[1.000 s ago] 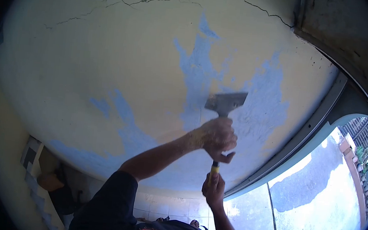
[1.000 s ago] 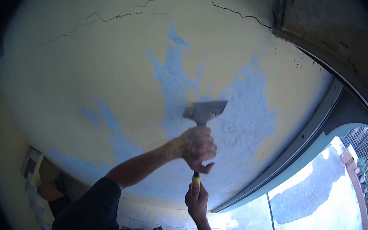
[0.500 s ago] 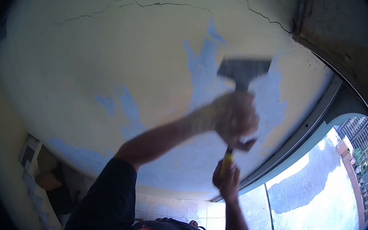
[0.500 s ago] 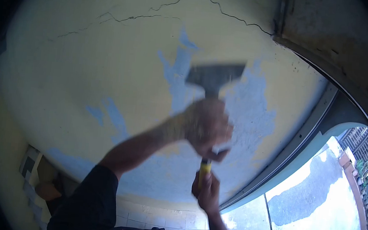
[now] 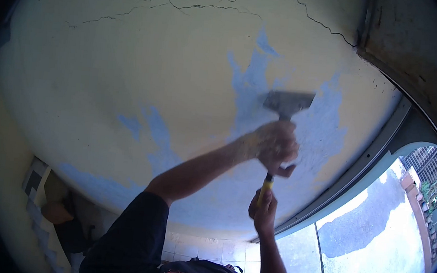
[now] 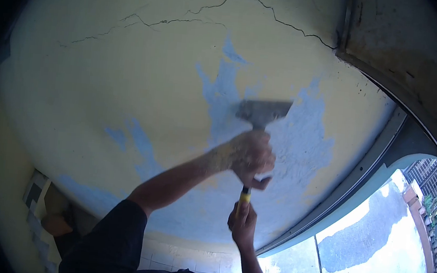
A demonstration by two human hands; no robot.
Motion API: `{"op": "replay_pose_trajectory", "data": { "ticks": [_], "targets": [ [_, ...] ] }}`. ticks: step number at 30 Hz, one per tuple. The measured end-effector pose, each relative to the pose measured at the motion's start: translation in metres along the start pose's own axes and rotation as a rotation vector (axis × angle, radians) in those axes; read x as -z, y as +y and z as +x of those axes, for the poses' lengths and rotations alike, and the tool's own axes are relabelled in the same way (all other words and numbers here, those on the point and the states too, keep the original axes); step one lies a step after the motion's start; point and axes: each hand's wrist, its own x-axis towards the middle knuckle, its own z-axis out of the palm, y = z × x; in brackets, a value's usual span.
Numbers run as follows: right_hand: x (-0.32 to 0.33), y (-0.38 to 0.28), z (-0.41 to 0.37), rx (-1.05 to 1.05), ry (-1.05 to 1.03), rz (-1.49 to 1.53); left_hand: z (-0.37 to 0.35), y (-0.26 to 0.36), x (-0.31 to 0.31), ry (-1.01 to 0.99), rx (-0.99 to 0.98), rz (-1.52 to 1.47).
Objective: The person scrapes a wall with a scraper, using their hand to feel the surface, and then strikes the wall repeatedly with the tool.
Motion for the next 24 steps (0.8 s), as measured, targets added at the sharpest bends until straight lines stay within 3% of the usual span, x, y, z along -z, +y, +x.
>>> {"op": "replay_pose_trajectory", "data": {
  "ticks": [7,10,15,16,18,24],
  "targets": [
    [0.000,-0.091,0.042,0.143,-0.058,0.045,0.059,-0.048,0.070,0.142,0.009,0.195],
    [0.012,-0.064,0.010,0.181,-0.066,-0.091,0.046,-0.013,0.062,0.180,-0.084,0.102],
    [0.002,0.018,-0.072,-0.155,-0.023,0.016,-0.036,0.064,-0.003,-0.018,0.024,-0.128],
    [0.000,0.022,-0.075,-0.229,-0.026,0.026,-0.046,0.063,-0.014,-0.020,0.022,-0.138],
    [-0.003,0.036,-0.064,-0.178,-0.001,-0.082,-0.056,0.061,-0.024,0.051,0.123,-0.198],
    [-0.008,0.011,-0.017,-0.079,-0.022,-0.063,-0.029,0.012,-0.002,0.034,0.022,-0.046]
  ]
}}
